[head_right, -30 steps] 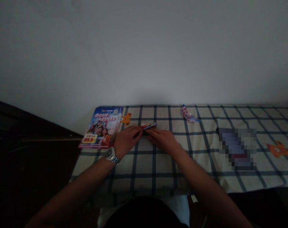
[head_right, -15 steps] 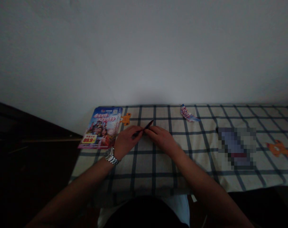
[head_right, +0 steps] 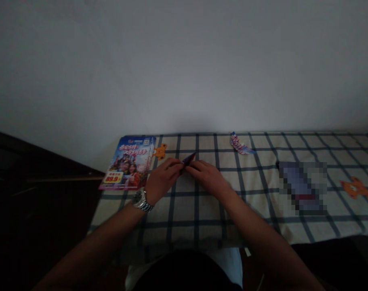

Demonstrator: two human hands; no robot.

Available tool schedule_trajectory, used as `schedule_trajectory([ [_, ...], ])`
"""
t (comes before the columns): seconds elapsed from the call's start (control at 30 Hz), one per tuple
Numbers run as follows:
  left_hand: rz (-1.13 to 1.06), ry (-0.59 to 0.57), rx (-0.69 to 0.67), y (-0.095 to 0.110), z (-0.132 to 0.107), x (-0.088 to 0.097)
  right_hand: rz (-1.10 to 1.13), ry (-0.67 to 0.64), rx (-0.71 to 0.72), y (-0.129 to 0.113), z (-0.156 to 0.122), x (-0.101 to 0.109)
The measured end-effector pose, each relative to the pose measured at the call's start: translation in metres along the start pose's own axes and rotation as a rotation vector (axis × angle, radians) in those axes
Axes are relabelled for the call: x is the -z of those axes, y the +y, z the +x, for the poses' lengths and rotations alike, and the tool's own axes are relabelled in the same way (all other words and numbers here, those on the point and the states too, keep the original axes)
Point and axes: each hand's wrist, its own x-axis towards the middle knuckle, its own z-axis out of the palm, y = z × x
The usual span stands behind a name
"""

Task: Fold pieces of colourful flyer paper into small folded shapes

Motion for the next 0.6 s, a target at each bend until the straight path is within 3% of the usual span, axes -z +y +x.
schedule_trajectory([
  [0.3,-0.003,-0.055,0.048,-0.0027,-0.0006,0.0015,0.039,0.0,0.009,-0.0016,0.0006,0.0002],
  [0.6,0.003,-0.023,0.12,-0.0017,-0.0001,0.0014,0.006,0.024,0.009,-0.0017,0.001,0.0018],
])
